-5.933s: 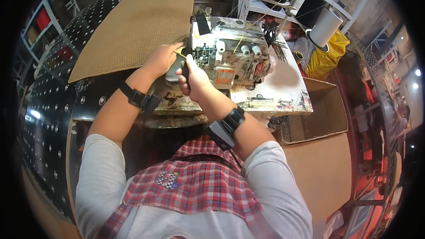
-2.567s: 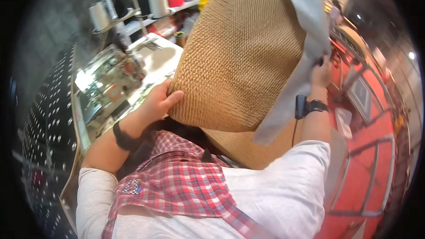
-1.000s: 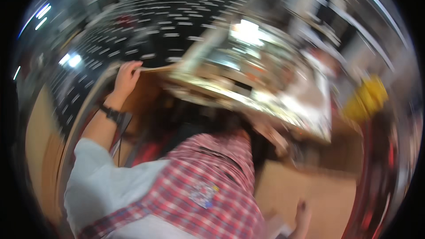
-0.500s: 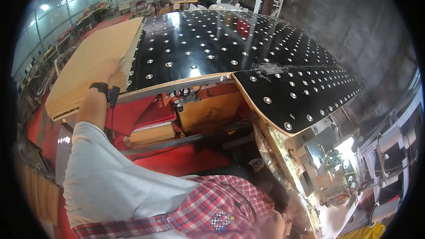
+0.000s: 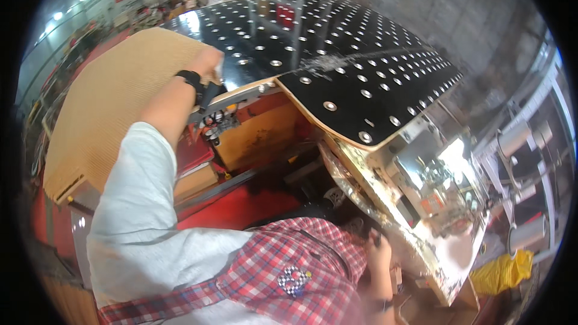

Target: Sewing the edges of a textured tan carpet piece using a large industrial overlock sewing machine.

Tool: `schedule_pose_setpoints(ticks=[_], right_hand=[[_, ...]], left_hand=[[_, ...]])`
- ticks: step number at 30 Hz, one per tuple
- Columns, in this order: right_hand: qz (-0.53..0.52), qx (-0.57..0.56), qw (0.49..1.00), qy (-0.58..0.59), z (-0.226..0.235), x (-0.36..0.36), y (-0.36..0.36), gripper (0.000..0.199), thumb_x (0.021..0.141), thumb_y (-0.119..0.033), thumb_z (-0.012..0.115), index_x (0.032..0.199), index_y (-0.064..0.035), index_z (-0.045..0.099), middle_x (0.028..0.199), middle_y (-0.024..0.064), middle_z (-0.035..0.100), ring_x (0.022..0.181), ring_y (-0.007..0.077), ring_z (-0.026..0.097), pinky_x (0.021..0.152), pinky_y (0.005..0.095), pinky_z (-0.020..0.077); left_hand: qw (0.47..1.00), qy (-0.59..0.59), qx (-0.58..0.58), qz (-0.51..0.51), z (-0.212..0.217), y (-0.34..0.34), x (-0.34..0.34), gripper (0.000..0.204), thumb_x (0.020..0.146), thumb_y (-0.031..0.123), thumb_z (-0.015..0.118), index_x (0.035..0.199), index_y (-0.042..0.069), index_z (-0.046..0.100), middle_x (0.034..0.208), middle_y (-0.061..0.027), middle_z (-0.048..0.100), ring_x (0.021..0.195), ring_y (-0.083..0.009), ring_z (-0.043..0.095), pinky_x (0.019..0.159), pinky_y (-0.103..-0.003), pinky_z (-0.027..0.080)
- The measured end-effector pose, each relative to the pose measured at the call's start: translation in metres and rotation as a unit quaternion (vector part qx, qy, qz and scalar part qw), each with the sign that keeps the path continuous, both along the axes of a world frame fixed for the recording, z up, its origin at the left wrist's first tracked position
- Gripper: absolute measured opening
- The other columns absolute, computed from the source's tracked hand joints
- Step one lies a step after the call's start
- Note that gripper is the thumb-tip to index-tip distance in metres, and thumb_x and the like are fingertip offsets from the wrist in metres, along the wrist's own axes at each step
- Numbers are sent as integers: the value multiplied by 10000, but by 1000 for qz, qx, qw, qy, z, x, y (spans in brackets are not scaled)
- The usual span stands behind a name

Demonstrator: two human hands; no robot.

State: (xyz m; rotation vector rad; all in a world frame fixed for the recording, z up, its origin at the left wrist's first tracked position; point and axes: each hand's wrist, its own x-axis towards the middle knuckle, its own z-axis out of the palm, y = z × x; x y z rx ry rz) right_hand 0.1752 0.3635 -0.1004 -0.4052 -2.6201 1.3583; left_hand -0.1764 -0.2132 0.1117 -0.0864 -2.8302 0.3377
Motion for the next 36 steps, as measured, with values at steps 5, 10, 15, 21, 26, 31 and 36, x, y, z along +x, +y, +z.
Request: schedule_pose_setpoints(ticks=[5, 10, 15, 21, 26, 31, 36], right_hand=[[-7, -150, 989, -4, 63, -71, -55, 301, 813, -163, 540, 1085, -35, 541, 885, 54, 593, 744, 98, 538, 678, 237, 431], [15, -310, 949, 53, 96, -119, -80, 393, 785, -273, 593, 1077, -30, 494, 691, 0, 492, 546, 53, 402, 434, 195, 312], [-63, -388, 911, 126, 79, -135, -72, 312, 789, -282, 577, 960, -31, 508, 766, 31, 558, 493, 82, 461, 372, 194, 343], [-143, -479, 861, 94, 88, -105, -63, 248, 799, -297, 541, 949, -101, 517, 749, -21, 548, 590, 74, 481, 396, 216, 322], [-150, -560, 810, 89, 87, -82, -53, 287, 810, -198, 529, 1000, 16, 503, 904, 97, 574, 776, 185, 568, 667, 313, 467], [-149, -600, 775, 130, 87, -86, -44, 279, 819, -207, 522, 1004, 0, 507, 927, 91, 570, 796, 190, 565, 675, 317, 465], [-173, -538, 814, 132, 86, -91, -30, 273, 818, -260, 537, 969, -33, 517, 824, 39, 570, 652, 110, 537, 495, 230, 432]], left_hand=[[638, -204, 732, -125, -26, 221, 18, 266, 871, 224, 405, 1015, 29, 514, 996, -113, 565, 830, -227, 575, 711, -347, 475], [502, -381, 689, -358, 3, 282, 144, 406, 905, 278, 358, 1209, 11, 391, 1231, -122, 419, 974, -210, 519, 838, -321, 420], [660, -371, 591, -277, -3, 169, 191, 338, 890, 275, 408, 1090, 23, 513, 1089, -62, 529, 927, -135, 513, 824, -286, 411], [807, -156, 534, 197, -68, -79, 218, 498, 804, 510, 444, 686, 40, 558, 501, -6, 463, 394, -106, 398, 351, -236, 291], [685, -216, 610, 334, -72, -119, 243, 543, 796, 522, 457, 832, -8, 570, 662, -92, 566, 531, -161, 524, 458, -241, 396], [464, -50, 880, 93, -124, -87, 224, 623, 813, 379, 506, 1253, -12, 303, 1269, -164, 359, 1160, -269, 365, 950, -360, 312], [450, 14, 884, 124, -116, -43, 211, 544, 818, 312, 492, 1231, -7, 340, 1248, -131, 391, 1139, -278, 380, 945, -388, 315]])
